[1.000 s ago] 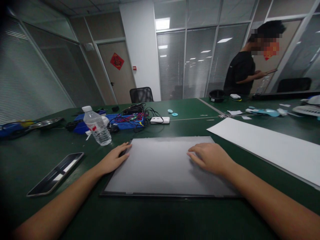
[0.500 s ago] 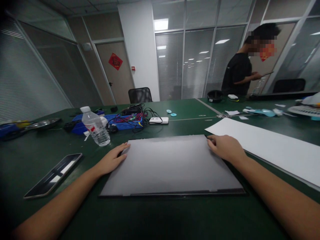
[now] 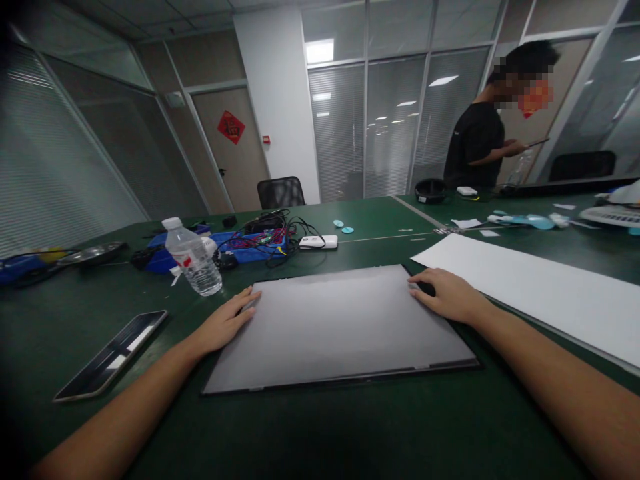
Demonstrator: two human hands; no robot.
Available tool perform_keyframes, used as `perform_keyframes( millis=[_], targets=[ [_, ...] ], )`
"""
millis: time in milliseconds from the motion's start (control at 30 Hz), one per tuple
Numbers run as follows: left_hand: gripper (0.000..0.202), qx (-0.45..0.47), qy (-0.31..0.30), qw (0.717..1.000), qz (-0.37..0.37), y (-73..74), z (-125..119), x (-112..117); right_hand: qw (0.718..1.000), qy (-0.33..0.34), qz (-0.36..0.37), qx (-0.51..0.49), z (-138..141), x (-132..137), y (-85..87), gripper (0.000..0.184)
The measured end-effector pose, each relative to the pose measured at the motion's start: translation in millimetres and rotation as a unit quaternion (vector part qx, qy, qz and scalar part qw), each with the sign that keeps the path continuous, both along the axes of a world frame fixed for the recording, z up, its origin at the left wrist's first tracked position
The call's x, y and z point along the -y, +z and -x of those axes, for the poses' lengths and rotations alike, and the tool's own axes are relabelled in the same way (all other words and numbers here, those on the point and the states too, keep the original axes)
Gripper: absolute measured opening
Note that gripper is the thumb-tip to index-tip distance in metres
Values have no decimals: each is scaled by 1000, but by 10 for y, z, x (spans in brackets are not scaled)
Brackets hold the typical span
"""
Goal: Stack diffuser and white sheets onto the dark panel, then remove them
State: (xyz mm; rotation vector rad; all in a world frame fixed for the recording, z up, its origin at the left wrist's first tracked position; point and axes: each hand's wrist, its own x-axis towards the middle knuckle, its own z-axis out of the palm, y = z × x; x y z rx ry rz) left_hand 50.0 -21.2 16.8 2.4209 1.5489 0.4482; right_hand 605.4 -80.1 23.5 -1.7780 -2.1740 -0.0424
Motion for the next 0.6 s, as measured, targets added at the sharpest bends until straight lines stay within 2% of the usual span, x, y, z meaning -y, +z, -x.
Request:
perform_keyframes(
  millis=[200,333,467,533,600],
  targets=[
    [66,-12,-12,1000,1,-8,19,-11,999,-33,17,12,61,16,3,59],
    [63,-21,-23,1000,-1,-22,38,-30,998,-50,-20,26,4,-50,-57,65],
    [61,-23,-24,999,-3,-18,38,-25,978,-156,-95,103,-318,-110,-156,66],
    [61,-21,-24,999,-5,-15,37,-21,962,-219,-106,124,-547,-103,-215,71],
    [61,-20,-24,1000,-3,-15,37,-20,960,-237,-103,109,-742,-79,-267,76]
  ],
)
